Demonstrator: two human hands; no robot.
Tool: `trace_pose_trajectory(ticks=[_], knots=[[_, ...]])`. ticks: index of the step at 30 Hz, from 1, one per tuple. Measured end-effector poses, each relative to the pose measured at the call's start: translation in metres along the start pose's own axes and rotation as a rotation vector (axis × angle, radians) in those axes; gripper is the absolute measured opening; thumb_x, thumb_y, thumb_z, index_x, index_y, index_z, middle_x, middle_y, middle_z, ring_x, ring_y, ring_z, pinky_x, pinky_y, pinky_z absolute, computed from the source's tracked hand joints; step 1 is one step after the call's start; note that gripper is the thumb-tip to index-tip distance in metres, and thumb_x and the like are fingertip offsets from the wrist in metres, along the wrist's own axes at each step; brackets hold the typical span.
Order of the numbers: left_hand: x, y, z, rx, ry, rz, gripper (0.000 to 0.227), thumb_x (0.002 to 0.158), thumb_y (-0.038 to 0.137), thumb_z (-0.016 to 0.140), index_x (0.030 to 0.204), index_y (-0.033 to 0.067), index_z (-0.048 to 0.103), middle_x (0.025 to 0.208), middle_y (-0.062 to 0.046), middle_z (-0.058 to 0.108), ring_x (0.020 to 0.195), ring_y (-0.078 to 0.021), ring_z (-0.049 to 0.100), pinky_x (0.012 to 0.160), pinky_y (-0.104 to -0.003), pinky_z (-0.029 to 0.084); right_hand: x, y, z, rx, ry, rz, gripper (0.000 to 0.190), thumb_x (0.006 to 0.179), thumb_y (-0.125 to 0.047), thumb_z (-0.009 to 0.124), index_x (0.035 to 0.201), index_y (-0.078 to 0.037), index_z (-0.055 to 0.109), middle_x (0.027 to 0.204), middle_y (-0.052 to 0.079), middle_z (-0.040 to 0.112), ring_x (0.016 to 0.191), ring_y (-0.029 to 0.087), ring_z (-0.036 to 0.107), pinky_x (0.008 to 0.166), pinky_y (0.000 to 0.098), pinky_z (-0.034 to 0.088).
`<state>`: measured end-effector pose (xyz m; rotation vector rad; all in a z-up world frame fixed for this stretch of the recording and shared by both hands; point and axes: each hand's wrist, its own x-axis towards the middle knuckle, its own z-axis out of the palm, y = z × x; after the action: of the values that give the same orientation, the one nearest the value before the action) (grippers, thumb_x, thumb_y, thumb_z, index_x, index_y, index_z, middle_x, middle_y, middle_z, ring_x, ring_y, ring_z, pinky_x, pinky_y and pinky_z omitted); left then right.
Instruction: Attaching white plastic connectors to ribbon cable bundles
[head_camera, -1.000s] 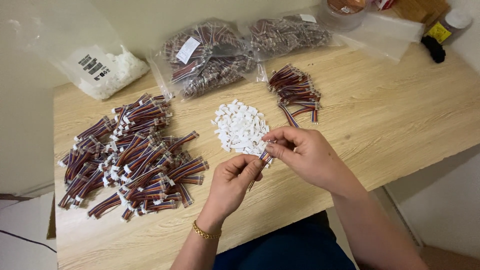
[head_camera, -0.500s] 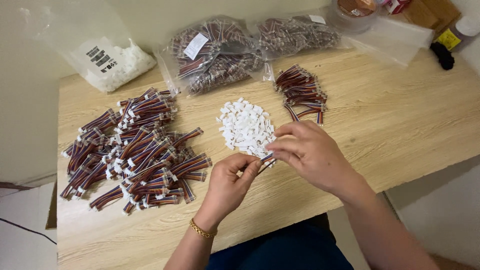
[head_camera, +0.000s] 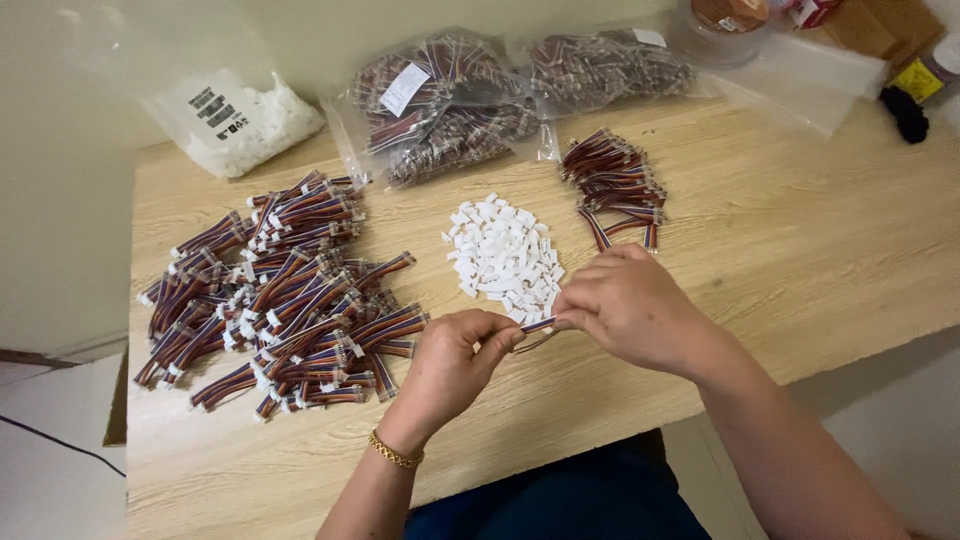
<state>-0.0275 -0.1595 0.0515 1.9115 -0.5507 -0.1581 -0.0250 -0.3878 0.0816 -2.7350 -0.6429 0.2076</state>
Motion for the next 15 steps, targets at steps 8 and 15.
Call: trace_pose_trajectory(ticks=[8,15], knots=[[0.005,-0.006,0.018,0.210,0.010,0.182,0.006,0.083,0.014,0.069,0.080,0.0110,0.073,0.063,-0.007,0.068,0.063,-0.0286,0.069,0.062,-0.037,0.055,0.000,0.004,0.022,-0.096,0.008,-0.046,0.021,0.088,-0.042,0.060,0.080,-0.023,0.067,0.080,-0.004,0.071,0.090,0.018,0.067,0.096,0.0451,0.037],[0.001,-0.011,0.017,0.130,-0.082,-0.090,0.014,0.086,0.019,0.067,0.088,0.0068,0.073,0.070,-0.015,0.070,0.070,-0.0330,0.070,0.065,-0.043,0.055,0.002,0.000,0.031,0.007,-0.134,0.081,0.022,0.096,-0.037,0.050,0.086,-0.027,0.068,0.080,-0.007,0.070,0.088,0.011,0.066,0.099,0.0403,0.036]])
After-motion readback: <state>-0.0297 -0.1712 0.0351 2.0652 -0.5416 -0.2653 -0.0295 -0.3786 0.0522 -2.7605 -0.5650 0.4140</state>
